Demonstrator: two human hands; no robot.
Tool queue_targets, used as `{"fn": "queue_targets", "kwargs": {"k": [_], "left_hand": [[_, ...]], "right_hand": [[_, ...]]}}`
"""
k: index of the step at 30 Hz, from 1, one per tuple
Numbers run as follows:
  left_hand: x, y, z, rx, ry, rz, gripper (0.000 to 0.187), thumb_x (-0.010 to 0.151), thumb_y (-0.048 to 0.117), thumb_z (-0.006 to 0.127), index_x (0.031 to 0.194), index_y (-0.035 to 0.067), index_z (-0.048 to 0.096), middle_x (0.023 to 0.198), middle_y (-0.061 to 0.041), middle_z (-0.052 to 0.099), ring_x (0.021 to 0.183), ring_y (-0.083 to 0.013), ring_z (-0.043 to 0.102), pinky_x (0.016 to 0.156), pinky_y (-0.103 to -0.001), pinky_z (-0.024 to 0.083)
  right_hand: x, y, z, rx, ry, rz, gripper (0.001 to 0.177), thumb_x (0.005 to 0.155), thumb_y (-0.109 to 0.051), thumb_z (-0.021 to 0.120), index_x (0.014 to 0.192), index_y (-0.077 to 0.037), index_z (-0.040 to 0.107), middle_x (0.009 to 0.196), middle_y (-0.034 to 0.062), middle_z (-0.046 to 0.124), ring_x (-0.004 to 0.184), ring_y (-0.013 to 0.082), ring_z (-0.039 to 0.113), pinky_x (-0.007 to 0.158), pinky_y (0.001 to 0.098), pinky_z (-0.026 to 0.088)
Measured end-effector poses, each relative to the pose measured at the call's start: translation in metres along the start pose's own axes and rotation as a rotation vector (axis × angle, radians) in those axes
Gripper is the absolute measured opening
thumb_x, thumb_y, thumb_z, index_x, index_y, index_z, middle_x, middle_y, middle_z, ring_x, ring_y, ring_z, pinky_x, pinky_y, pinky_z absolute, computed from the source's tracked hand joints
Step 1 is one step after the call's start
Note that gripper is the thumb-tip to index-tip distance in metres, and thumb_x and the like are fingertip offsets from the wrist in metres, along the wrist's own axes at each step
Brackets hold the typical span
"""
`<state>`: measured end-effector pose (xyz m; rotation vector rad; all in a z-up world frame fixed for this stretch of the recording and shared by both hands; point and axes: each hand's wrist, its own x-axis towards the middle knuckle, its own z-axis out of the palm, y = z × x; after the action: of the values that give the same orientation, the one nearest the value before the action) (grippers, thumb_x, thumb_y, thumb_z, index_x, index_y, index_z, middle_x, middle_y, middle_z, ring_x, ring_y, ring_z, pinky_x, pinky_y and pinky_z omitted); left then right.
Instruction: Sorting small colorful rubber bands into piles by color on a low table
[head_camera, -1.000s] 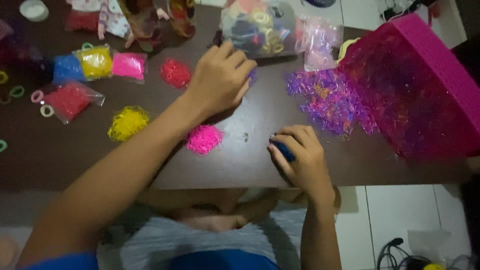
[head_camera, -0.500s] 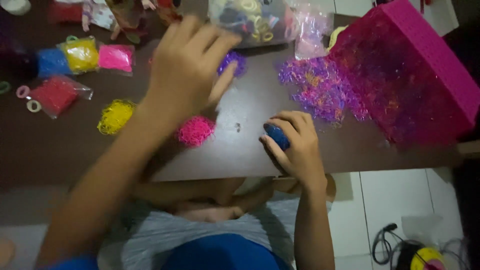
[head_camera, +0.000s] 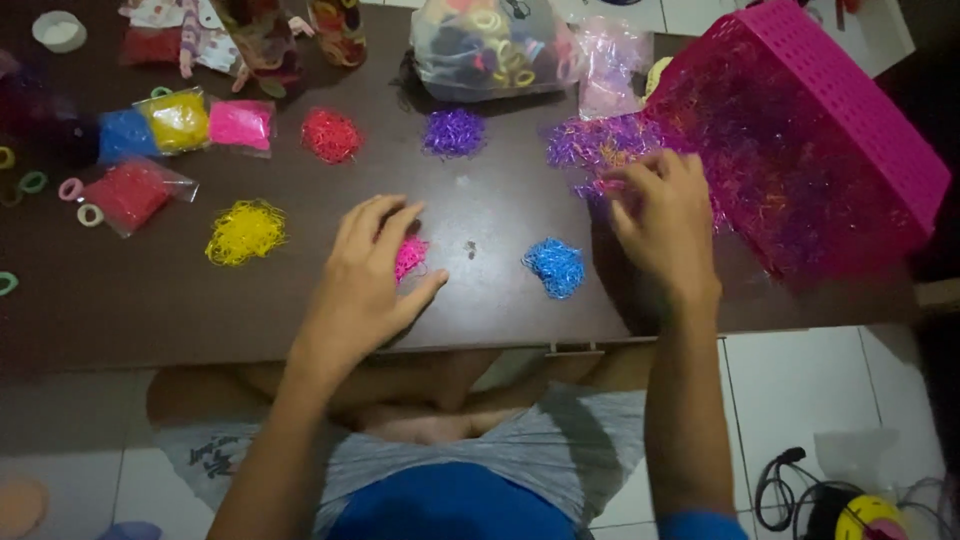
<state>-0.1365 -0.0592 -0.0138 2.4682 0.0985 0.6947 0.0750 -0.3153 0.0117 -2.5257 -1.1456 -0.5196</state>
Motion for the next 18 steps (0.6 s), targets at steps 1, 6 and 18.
{"fn": "queue_targets", "kwargs": {"k": [1,6,18], "left_hand": [[-0.002,0.001,0.001,-0.001,0.002,-0.001,0.066,0.081,0.024,0.081,0.137,-0.001,0.056,0.139,-0.021,0.053,0.127,-0.0376,0.052,0.105,-0.045,0.045],[-0.008,-0.009,0.002,0.04,-0.033,0.03,0.066,0.087,0.024,0.077,0.142,-0.002,0.053,0.14,-0.025,0.056,0.133,-0.0404,0.052,0.109,-0.049,0.045],[-0.003,0.002,-0.011,0.053,-0.05,0.079,0.064,0.08,0.014,0.085,0.135,-0.009,0.062,0.121,-0.032,0.065,0.122,-0.0537,0.059,0.105,-0.058,0.044]], "right_hand": [[0.003,0.002,0.001,-0.001,0.0,-0.002,0.024,0.087,-0.005,0.077,0.11,-0.01,0.078,0.106,0.0108,0.06,0.099,0.0289,0.053,0.086,0.04,0.047],[0.014,0.02,0.018,-0.063,-0.107,-0.034,0.016,0.09,-0.013,0.077,0.106,-0.015,0.08,0.107,0.0111,0.063,0.097,0.0291,0.052,0.085,0.0397,0.047],[0.006,0.035,0.025,-0.062,0.068,-0.095,0.015,0.088,-0.016,0.087,0.093,-0.021,0.074,0.101,0.0002,0.066,0.094,0.0282,0.06,0.079,0.0406,0.046]]}}
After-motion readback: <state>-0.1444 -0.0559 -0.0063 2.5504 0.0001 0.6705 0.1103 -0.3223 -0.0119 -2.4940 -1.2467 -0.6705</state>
